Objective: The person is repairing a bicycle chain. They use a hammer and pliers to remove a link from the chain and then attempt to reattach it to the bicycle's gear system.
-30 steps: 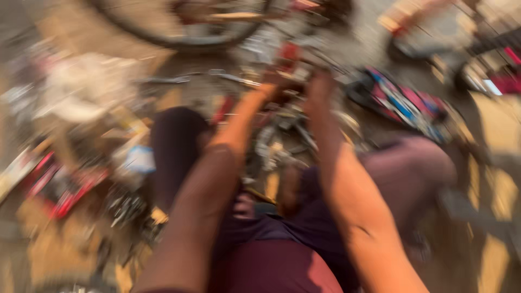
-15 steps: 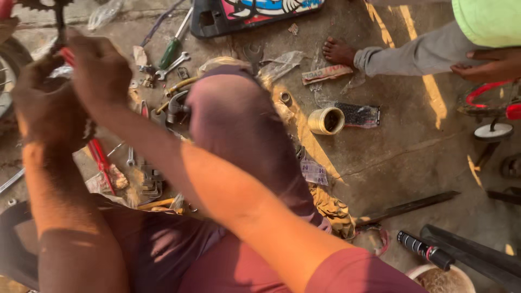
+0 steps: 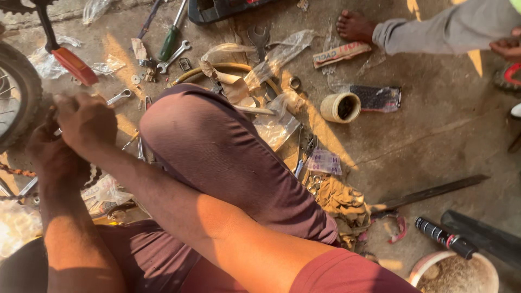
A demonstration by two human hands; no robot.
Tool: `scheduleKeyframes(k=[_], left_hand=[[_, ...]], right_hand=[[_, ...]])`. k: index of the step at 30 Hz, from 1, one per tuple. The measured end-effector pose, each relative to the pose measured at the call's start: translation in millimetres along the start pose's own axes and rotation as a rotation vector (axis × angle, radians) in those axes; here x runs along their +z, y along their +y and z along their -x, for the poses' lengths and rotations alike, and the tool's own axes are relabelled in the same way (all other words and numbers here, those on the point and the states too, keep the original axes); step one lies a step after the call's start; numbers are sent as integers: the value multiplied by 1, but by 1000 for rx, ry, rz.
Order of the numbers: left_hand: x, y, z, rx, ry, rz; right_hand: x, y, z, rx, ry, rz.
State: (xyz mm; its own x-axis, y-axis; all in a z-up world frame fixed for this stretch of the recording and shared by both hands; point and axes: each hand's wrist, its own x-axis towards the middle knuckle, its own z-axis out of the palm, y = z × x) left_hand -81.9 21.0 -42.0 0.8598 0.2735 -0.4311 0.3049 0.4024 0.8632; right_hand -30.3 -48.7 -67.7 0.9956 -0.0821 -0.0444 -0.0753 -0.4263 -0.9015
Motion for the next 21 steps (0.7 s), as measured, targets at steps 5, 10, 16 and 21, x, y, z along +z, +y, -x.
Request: scheduleKeyframes(k=[5,10,16,21], left_hand=[[19,28,20,88,-126,249],[57,46,23,-54,35,327],[85,12,-1,-2,-35,12],[54,-4,27,54,55,-149]], right_hand=[[33,-6,20,-172,61,103],[17,-34,24,86,57,-193],[3,-2,-24,2,-91,-299],[-96,118,-162,332,-135,-550]])
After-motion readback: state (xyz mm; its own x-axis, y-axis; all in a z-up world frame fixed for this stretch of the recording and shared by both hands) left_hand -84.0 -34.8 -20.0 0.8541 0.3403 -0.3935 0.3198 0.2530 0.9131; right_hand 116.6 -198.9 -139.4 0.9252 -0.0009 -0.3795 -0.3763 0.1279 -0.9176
